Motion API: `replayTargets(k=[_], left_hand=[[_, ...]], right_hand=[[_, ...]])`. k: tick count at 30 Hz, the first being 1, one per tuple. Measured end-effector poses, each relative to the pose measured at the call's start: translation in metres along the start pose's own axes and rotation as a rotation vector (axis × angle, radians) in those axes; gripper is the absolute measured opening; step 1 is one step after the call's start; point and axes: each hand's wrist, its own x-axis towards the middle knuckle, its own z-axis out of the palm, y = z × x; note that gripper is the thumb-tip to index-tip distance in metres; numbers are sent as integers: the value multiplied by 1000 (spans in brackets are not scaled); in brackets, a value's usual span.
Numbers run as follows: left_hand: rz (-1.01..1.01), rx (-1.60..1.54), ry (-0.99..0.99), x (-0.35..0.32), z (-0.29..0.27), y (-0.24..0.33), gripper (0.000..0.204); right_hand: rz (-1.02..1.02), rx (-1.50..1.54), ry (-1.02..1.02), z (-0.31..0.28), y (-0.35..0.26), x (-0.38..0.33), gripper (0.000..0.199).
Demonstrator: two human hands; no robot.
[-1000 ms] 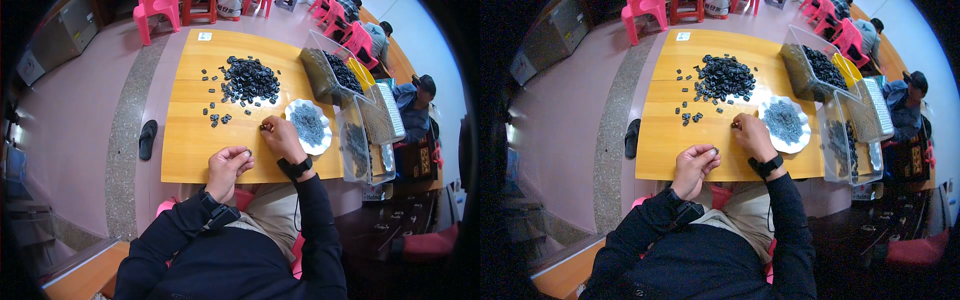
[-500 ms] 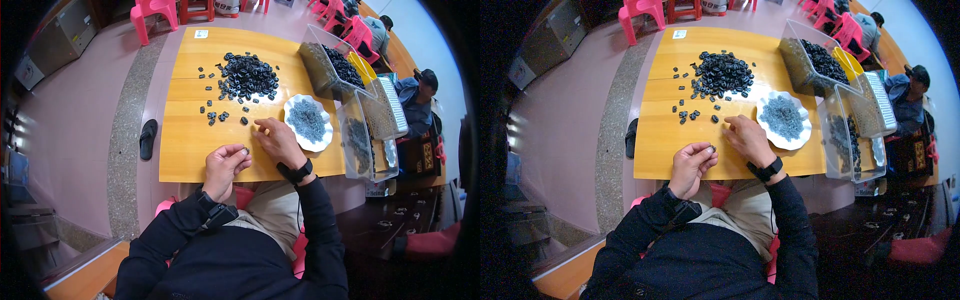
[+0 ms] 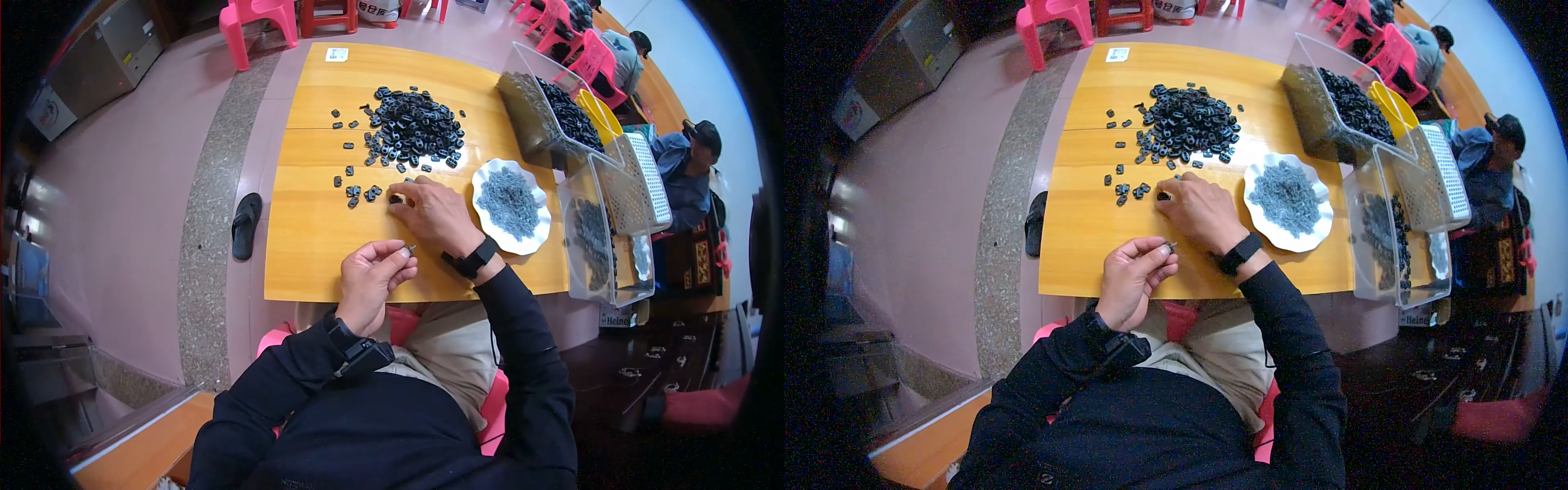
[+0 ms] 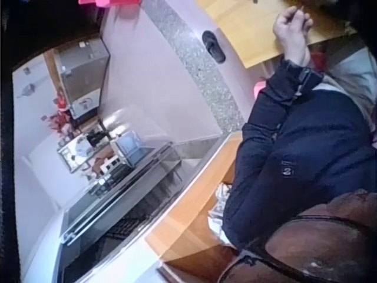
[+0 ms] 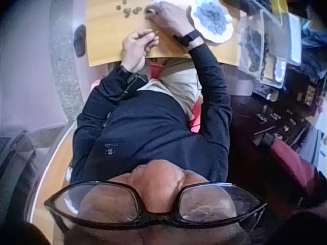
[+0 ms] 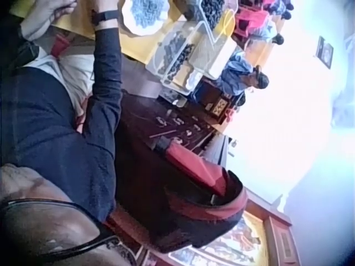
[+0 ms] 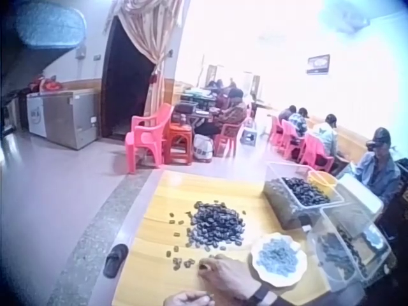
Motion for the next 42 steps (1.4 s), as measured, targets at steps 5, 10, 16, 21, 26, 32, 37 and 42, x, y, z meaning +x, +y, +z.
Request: replayTargets(k=[5, 10, 16, 21, 26, 32, 37, 42], left_hand=[[1, 20, -4, -1, -1, 1, 12], [7, 18, -11, -1, 0, 0, 11], [14, 22, -23, -1, 0, -1, 13], [11, 55, -18, -1, -1, -2, 11], [-3, 71, -24, -2, 1, -2, 12], [-17, 86, -17, -1, 0, -2, 13], [-29, 93, -24, 0, 0, -1, 15], [-42, 118, -18, -1, 3, 1, 18]], right_hand=[[-35, -26, 55, 7, 0, -1, 20], [-133, 80, 176, 6, 12, -18, 17], [125, 750, 124, 6, 20, -58, 18], [295, 1133, 48, 0, 17, -86, 28], [349, 1248, 64, 6, 23, -97, 33], [344, 1378, 26, 14, 26, -100, 35], [337, 1418, -6, 16, 27, -101, 33], [325, 1480, -8, 16, 27, -102, 32]])
